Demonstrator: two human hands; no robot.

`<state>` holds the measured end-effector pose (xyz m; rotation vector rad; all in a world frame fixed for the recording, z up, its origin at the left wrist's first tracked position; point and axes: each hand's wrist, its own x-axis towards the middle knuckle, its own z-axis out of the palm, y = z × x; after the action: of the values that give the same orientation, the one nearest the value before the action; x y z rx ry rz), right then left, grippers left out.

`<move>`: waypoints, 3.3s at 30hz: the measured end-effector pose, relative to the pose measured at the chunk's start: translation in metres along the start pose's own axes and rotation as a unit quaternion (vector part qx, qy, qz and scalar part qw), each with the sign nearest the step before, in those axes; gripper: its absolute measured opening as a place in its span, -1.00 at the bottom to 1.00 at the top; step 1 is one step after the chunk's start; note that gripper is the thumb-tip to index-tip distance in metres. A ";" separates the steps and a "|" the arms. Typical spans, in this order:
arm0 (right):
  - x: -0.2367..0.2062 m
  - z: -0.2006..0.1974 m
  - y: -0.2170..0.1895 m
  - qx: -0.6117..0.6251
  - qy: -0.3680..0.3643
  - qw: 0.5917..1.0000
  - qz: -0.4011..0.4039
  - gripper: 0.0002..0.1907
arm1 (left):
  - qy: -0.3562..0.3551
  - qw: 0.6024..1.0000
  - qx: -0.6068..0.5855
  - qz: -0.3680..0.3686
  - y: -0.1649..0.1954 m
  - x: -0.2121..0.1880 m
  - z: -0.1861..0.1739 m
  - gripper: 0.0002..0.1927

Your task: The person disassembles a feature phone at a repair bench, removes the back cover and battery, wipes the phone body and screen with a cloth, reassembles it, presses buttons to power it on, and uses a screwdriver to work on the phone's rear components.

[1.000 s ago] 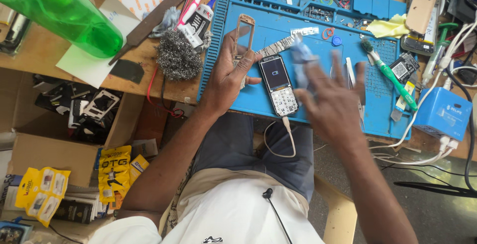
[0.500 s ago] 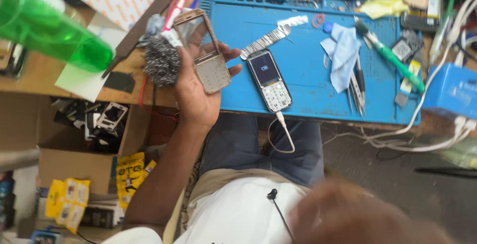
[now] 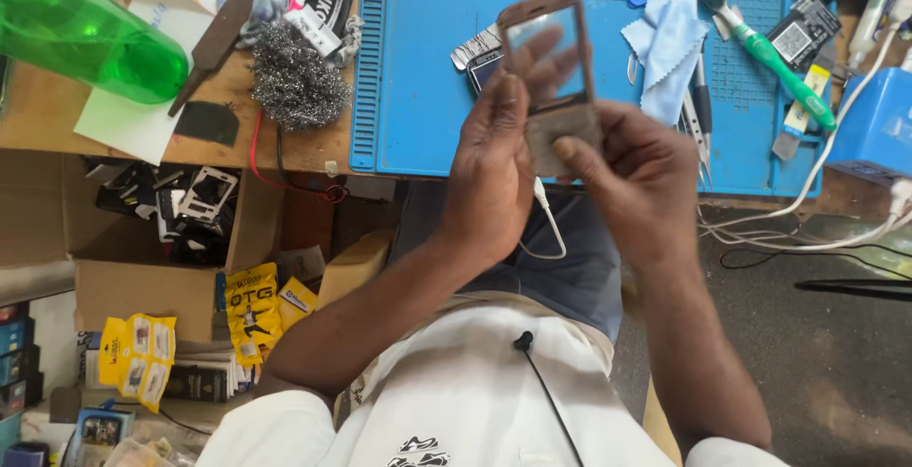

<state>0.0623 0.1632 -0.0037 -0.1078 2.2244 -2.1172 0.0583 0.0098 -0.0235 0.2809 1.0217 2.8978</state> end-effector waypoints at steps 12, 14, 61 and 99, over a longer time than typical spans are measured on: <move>0.014 0.006 -0.012 -0.550 0.049 0.766 -0.328 -0.59 | 0.088 0.996 0.017 -0.008 0.020 -0.049 -0.024 -0.23; 0.014 0.015 -0.012 -0.548 0.041 0.762 -0.341 -0.60 | 0.104 0.994 -0.019 -0.023 0.012 -0.051 -0.020 -0.23; -0.018 -0.028 -0.011 -0.068 0.041 0.994 -0.078 -0.71 | -0.061 0.961 0.258 -0.076 0.012 -0.044 0.005 -0.58; -0.024 -0.045 0.025 0.075 -0.090 0.993 0.028 -0.40 | -0.061 0.934 0.327 -0.131 0.005 -0.019 -0.021 -0.74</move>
<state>0.0819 0.2117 -0.0262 -0.2144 1.9414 -2.1416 0.0725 -0.0091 -0.0395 0.3134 1.8092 2.1948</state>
